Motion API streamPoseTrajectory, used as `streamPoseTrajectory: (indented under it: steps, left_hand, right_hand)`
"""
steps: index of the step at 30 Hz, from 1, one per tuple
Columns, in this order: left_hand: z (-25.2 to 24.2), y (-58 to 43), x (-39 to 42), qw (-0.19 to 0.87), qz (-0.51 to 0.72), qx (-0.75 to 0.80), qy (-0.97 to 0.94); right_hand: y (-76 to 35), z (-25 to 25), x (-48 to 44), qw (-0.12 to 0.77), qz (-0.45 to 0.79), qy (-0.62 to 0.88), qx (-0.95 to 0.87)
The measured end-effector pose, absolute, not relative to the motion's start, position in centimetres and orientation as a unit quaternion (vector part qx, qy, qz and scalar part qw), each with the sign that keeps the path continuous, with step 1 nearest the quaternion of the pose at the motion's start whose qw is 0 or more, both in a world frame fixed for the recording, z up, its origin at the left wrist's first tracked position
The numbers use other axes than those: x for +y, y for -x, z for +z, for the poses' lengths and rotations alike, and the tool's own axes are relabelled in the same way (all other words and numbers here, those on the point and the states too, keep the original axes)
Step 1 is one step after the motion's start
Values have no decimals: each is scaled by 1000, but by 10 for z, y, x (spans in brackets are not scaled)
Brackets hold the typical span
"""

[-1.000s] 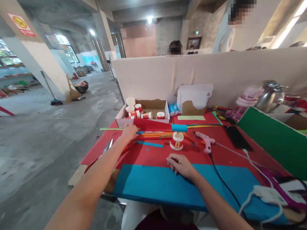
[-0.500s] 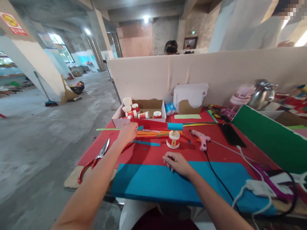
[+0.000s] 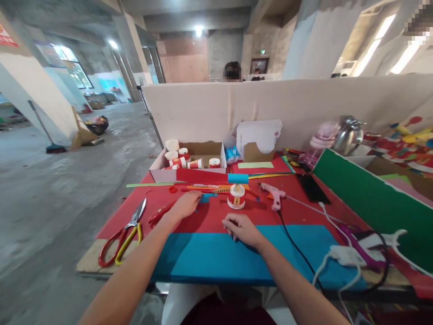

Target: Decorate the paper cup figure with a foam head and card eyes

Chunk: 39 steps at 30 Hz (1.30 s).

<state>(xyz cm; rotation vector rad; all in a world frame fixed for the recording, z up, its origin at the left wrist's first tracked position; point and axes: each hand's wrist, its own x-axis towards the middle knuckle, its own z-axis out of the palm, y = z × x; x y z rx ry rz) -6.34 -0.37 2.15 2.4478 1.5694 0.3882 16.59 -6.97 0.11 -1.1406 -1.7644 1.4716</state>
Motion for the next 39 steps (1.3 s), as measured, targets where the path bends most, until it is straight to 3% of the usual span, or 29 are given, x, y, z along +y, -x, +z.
streamPoseTrajectory:
  steps: [3, 9, 20, 24, 26, 28, 34, 39]
  left_hand:
    - [30, 71, 2, 70, 162, 549, -817]
    - [42, 86, 4, -130, 113, 641, -748]
    - [27, 26, 6, -57, 233, 673, -700]
    - [11, 24, 3, -52, 279, 637, -717]
    - [9, 27, 4, -52, 299, 631, -714]
    - [10, 32, 7, -58, 312, 638, -701]
    - [13, 51, 16, -98, 337, 653, -671]
    - [11, 53, 20, -107, 330, 644, -682]
  right_hand:
    - [-166, 1, -69, 281, 554, 419, -662]
    - [-167, 3, -70, 275, 557, 419, -662]
    - [-173, 19, -80, 292, 536, 421, -671]
    - [-214, 48, -70, 365, 510, 417, -658]
    - [-237, 58, -47, 462, 443, 466, -610]
    - [-253, 63, -15, 483, 345, 543, -593]
    - [-248, 55, 76, 212, 144, 588, -767]
    - [-227, 40, 106, 72, 131, 575, -805]
